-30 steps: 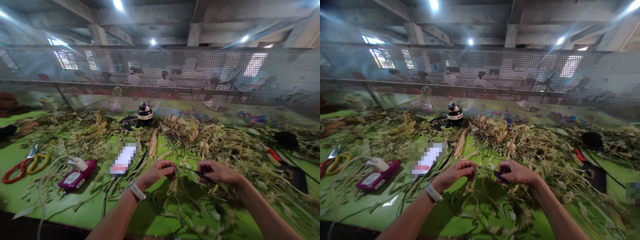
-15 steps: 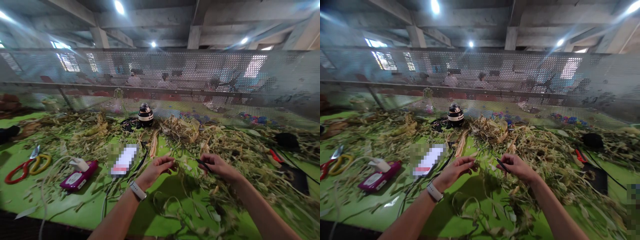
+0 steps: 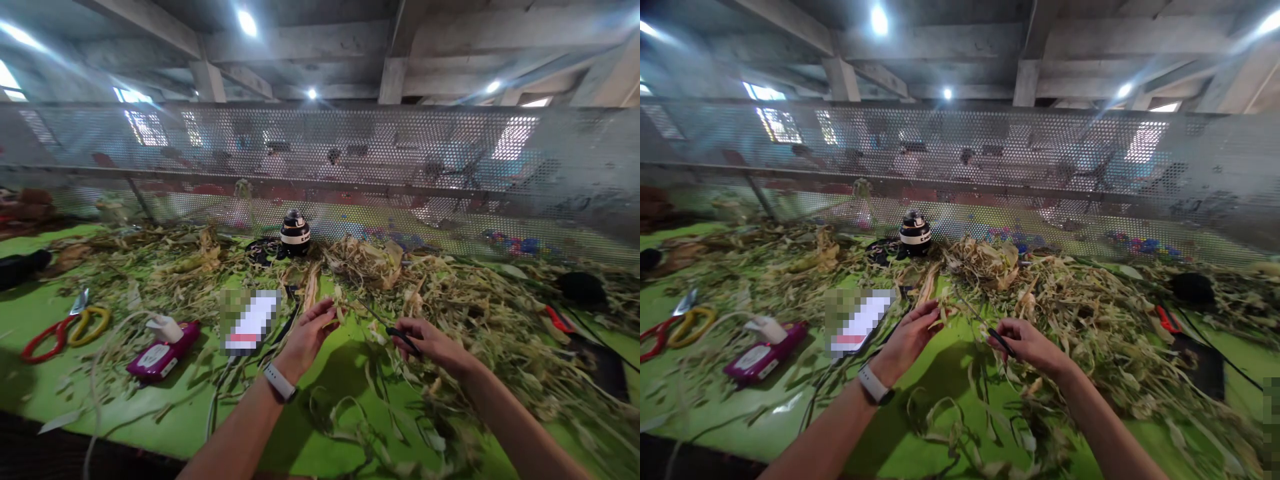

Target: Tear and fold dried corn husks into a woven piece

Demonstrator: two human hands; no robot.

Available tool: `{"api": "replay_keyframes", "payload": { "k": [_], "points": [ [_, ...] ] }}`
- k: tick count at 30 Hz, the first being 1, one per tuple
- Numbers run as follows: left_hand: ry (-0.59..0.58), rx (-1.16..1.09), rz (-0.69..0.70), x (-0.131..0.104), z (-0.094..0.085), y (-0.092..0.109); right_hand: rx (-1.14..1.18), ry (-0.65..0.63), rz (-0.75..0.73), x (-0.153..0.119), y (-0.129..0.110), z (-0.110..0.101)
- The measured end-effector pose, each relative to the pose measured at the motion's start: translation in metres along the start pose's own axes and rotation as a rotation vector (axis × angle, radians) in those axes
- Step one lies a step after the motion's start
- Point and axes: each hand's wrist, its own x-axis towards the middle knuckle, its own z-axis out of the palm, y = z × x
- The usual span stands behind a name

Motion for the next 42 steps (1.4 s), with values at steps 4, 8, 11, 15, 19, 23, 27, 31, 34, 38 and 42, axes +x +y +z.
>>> {"api": "replay_keyframes", "payload": {
  "k": [4,8,11,15,19,23,27,31,34,38,42],
  "points": [
    [-0.039,0.010,-0.023,-0.002,0.002,0.001,-0.022,-0.051,-0.003,0.001,0.002,0.001],
    [-0.136,0.071,-0.026,-0.008,0.006,0.002,-0.021,-0.075,-0.040,0.003,0.003,0.004],
    [-0.110,0.233,0.021,-0.010,0.006,0.001,-0.021,-0.081,-0.034,0.003,0.002,0.005],
    [-0.078,0.352,0.085,-0.010,0.005,0.000,-0.012,-0.079,-0.024,0.001,0.002,0.005],
    [-0.110,0.426,0.122,-0.011,0.006,0.002,0.029,-0.084,-0.019,0.000,0.002,0.005],
    [-0.136,0.450,0.113,-0.012,0.008,0.003,0.038,-0.086,-0.049,-0.001,0.001,0.007],
    [-0.156,0.463,0.112,-0.012,0.009,0.002,0.029,-0.076,-0.047,-0.001,0.000,0.009],
    [-0.153,0.468,0.096,-0.013,0.009,0.003,0.034,-0.053,-0.041,-0.001,-0.002,0.009],
    [-0.157,0.473,0.099,-0.013,0.009,0.003,0.029,-0.058,-0.042,-0.001,-0.004,0.010],
    [-0.158,0.474,0.106,-0.014,0.009,0.003,0.057,-0.049,-0.021,0.000,-0.004,0.010],
    [-0.159,0.477,0.110,-0.013,0.009,0.002,0.048,-0.030,-0.047,0.001,-0.001,0.010]
  ]
}}
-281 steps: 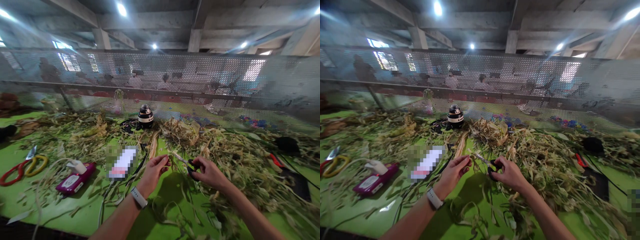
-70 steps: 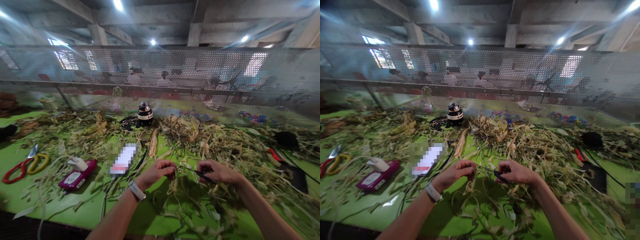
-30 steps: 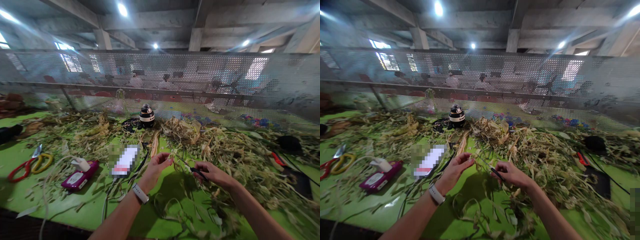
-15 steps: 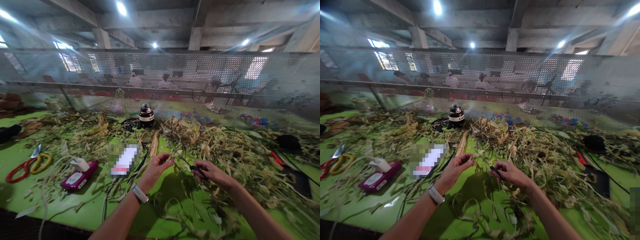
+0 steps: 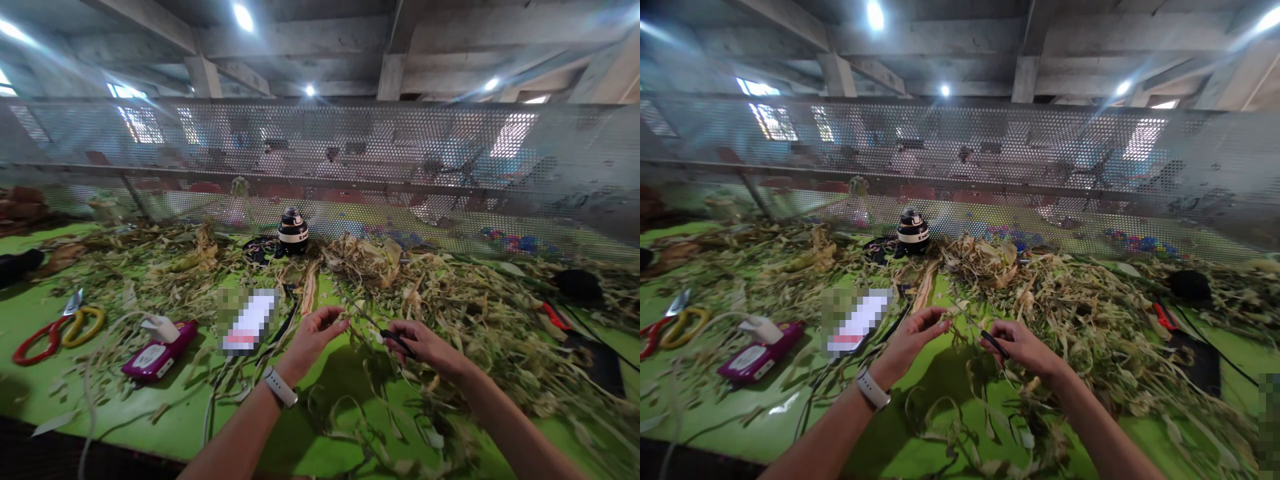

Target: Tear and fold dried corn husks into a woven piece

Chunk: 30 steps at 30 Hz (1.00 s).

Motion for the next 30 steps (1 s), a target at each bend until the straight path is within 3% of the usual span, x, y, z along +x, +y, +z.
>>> {"api": "replay_keyframes", "payload": {
  "k": [8,22,30],
  "points": [
    [-0.019,0.027,0.001,-0.0004,-0.0022,-0.0008,-0.006,-0.025,-0.002,-0.0022,-0.0029,-0.0010],
    [0.011,0.000,0.024,0.0025,-0.0022,-0.0017,0.029,0.066,-0.008,0.0006,-0.0014,0.0021],
    [-0.012,-0.211,-0.068,0.0033,-0.0054,-0.0045,0.055,0.280,-0.052,0.0073,0.0049,-0.0037]
  ]
}}
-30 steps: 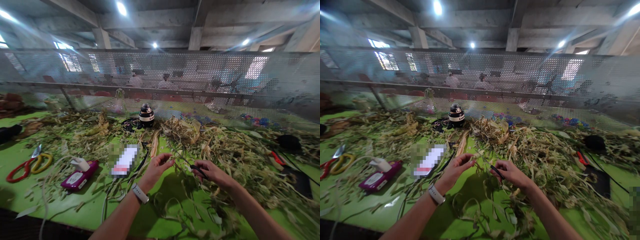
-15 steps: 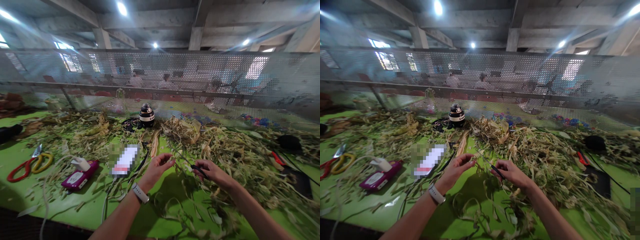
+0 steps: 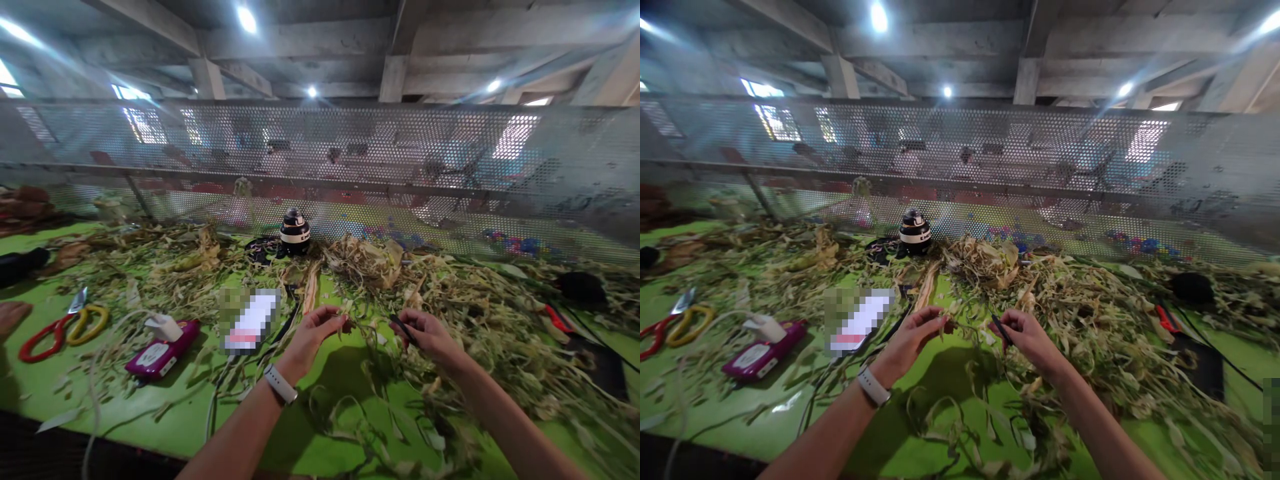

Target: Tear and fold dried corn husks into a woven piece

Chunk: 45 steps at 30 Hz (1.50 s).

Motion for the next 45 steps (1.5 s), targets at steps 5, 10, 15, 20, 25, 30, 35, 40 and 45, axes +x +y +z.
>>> {"api": "replay_keyframes", "payload": {
  "k": [5,10,15,20,25,30,35,40,45],
  "points": [
    [0.068,-0.170,-0.077,-0.001,0.002,0.002,0.006,-0.021,-0.005,-0.002,-0.003,0.000],
    [0.175,-0.160,-0.090,0.002,0.006,0.001,0.040,-0.102,0.013,-0.010,-0.007,0.002],
    [0.345,-0.147,-0.045,0.008,0.000,-0.002,-0.008,-0.266,0.093,-0.012,-0.008,0.010],
    [0.388,-0.177,-0.050,0.011,-0.004,-0.003,-0.047,-0.299,0.114,-0.005,0.002,0.021],
    [0.354,-0.261,-0.089,0.008,0.002,0.001,-0.058,-0.275,0.129,0.000,0.013,0.021],
    [0.248,-0.283,-0.145,0.002,0.005,0.003,-0.038,-0.210,0.084,0.001,0.015,0.018],
    [0.233,-0.245,-0.193,0.001,0.003,-0.001,-0.023,-0.206,0.055,0.001,0.014,0.017],
    [0.304,-0.287,-0.158,0.004,0.001,-0.003,-0.016,-0.175,0.041,0.003,0.018,0.014],
    [0.355,-0.337,-0.144,0.007,0.003,0.000,-0.022,-0.177,0.082,0.000,0.015,0.014]
  ]
}}
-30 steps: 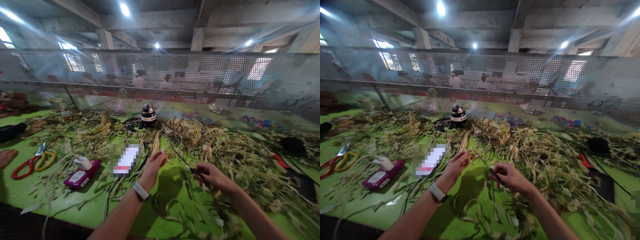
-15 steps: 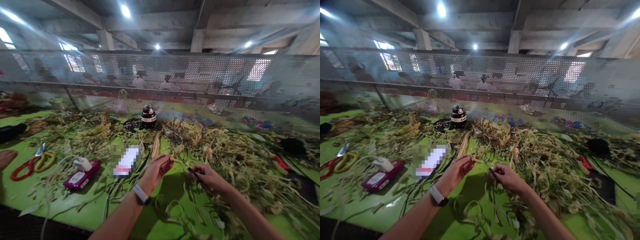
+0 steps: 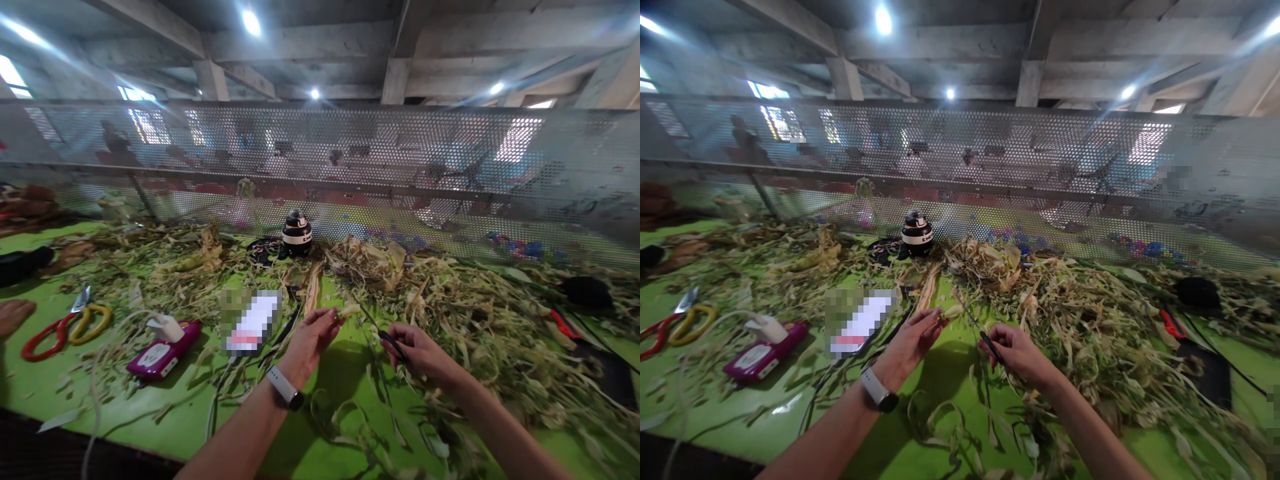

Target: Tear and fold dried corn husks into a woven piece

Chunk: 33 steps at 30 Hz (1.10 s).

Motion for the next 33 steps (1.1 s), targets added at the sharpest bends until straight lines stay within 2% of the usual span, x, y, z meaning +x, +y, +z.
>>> {"api": "replay_keyframes", "payload": {
  "k": [4,8,14,22,28,33],
  "points": [
    [0.035,-0.047,0.039,0.001,0.001,0.001,-0.003,-0.005,-0.021,-0.003,-0.004,0.000],
    [0.034,-0.076,0.067,0.002,-0.001,0.002,-0.008,-0.075,-0.049,-0.003,-0.003,-0.003],
    [0.009,-0.002,0.075,-0.001,-0.001,0.001,-0.112,-0.114,-0.064,-0.004,-0.008,0.001],
    [-0.096,0.066,0.093,-0.007,0.000,-0.008,-0.092,-0.059,-0.091,-0.005,-0.008,0.005],
    [-0.172,0.163,0.083,-0.017,0.006,-0.003,-0.077,0.001,-0.083,-0.002,-0.004,0.006],
    [-0.223,0.268,0.097,-0.022,0.009,-0.003,-0.040,-0.030,-0.051,-0.005,-0.010,0.009]
  ]
}}
